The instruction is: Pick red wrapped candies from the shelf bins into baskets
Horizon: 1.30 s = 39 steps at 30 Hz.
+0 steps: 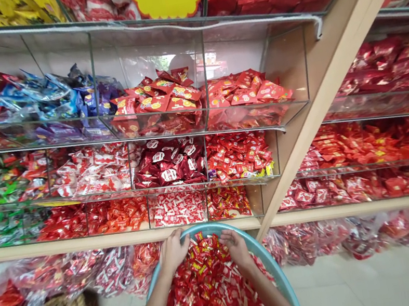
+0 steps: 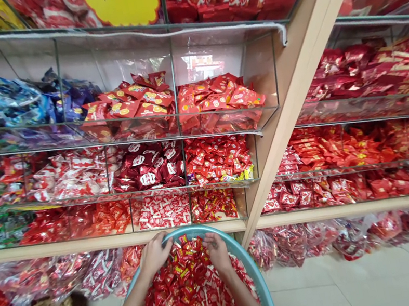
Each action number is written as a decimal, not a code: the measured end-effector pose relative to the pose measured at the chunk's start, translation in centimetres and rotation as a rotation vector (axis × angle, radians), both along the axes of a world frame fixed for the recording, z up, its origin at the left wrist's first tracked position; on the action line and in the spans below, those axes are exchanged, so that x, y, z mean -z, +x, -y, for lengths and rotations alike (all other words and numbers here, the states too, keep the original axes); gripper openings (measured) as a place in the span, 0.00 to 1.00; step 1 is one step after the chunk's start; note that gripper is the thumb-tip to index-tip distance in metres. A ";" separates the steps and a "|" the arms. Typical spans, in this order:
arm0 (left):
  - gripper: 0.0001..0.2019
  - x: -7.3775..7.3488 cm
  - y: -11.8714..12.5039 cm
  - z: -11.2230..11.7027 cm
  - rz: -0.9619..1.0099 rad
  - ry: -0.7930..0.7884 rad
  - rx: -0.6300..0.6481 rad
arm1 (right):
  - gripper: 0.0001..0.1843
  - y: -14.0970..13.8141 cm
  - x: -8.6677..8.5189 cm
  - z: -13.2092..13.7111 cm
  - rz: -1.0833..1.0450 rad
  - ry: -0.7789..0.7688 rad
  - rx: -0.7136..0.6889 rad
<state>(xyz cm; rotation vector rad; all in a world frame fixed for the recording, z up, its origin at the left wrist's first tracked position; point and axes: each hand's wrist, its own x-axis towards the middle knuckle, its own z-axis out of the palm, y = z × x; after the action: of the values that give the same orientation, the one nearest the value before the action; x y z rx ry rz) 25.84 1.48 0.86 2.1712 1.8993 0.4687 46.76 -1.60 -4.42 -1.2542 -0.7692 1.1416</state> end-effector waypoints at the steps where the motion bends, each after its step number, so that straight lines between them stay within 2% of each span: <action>1: 0.18 0.1 0.0 0.0 -0.004 0.002 0.000 | 0.23 -0.2 -0.2 -0.2 0.004 0.014 -0.017; 6: 0.18 0.2 -0.1 -0.1 -0.004 0.003 -0.007 | 0.17 -0.9 -2.3 -0.4 0.099 0.126 -0.072; 11: 0.17 0.1 -0.1 -0.1 -0.001 0.002 0.005 | 0.13 0.0 -3.6 0.0 0.213 0.216 0.020; 13: 0.17 0.1 -0.1 -0.1 0.008 0.005 0.006 | 0.09 0.6 -3.4 0.5 0.362 0.180 -0.011; 16: 0.17 0.0 0.0 0.0 0.008 0.008 0.002 | 0.07 1.3 -2.7 1.9 0.686 0.049 -0.152; 20: 0.17 0.1 0.0 -0.1 -0.012 -0.003 -0.009 | 0.15 1.1 -2.0 3.6 1.158 -0.045 -0.267; 24: 0.18 0.2 0.0 -0.1 -0.016 -0.002 -0.014 | 0.27 0.0 -1.9 4.6 1.449 -0.116 -0.393; 28: 0.18 0.3 0.0 -0.1 -0.007 0.010 -0.008 | 0.25 -0.6 -1.8 4.8 1.547 -0.135 -0.382; 33: 0.19 0.3 0.0 -0.2 -0.012 -0.002 -0.015 | 0.20 0.0 -1.9 4.7 1.564 -0.125 -0.378; 39: 0.18 0.3 0.0 -0.2 -0.026 -0.003 -0.014 | 0.19 0.1 -2.0 4.5 1.577 -0.131 -0.381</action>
<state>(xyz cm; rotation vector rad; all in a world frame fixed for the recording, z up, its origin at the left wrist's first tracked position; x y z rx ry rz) 25.84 1.66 0.55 2.1747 1.9283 0.4421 46.83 -6.09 -2.42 -2.1052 -2.1516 0.2366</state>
